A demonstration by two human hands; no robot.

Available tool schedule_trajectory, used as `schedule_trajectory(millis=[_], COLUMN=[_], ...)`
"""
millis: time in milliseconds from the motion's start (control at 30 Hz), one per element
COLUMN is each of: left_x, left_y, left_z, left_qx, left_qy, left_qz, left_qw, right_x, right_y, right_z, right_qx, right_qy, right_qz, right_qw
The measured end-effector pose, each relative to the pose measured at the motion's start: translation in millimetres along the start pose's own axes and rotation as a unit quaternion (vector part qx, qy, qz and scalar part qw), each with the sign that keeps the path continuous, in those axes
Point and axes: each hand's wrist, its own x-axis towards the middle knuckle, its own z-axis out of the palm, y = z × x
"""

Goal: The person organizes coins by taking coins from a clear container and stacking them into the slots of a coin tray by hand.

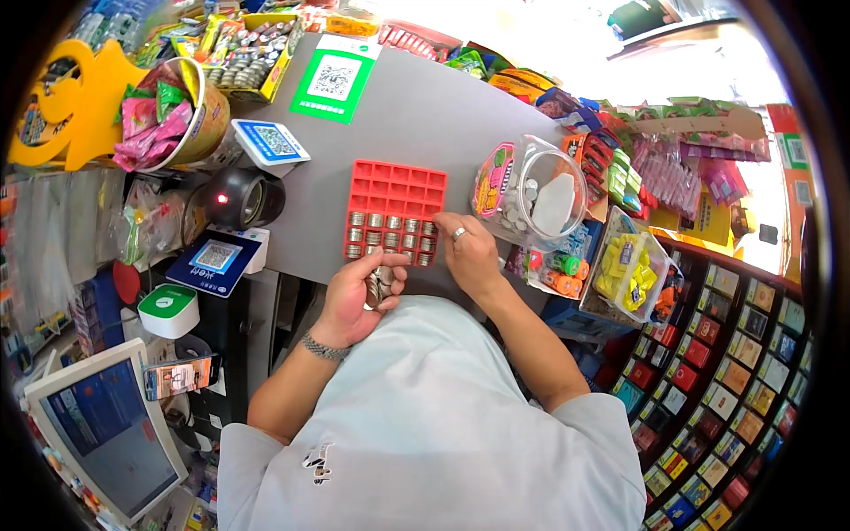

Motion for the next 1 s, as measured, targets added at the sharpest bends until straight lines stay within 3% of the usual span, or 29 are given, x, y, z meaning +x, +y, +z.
schedule_trajectory(millis=[100, 167, 267, 500, 767, 1000], left_x=[1, 0, -3, 1, 3, 3], left_y=[1, -1, 0, -1, -3, -3], left_z=[-1, -4, 0, -1, -4, -7], left_qx=[-0.005, -0.012, -0.011, -0.006, -0.011, -0.029], left_qy=[0.007, 0.008, 0.024, 0.025, 0.025, 0.010], left_qz=[0.007, 0.018, 0.015, 0.027, 0.021, 0.021], left_qw=[1.000, 1.000, 1.000, 0.999, 0.999, 0.999], right_x=[0, -5, -13, -18, -15, -11], right_y=[-3, -14, -8, -2, 4, 2], right_z=[-2, -8, -3, 6, 4, -2], right_qx=[-0.005, 0.062, 0.047, 0.053, -0.023, -0.036], right_qy=[0.031, 0.008, -0.042, 0.033, 0.029, 0.004], right_qz=[-0.006, 0.053, 0.012, 0.033, -0.113, -0.120], right_qw=[0.999, 0.997, 0.998, 0.997, 0.993, 0.992])
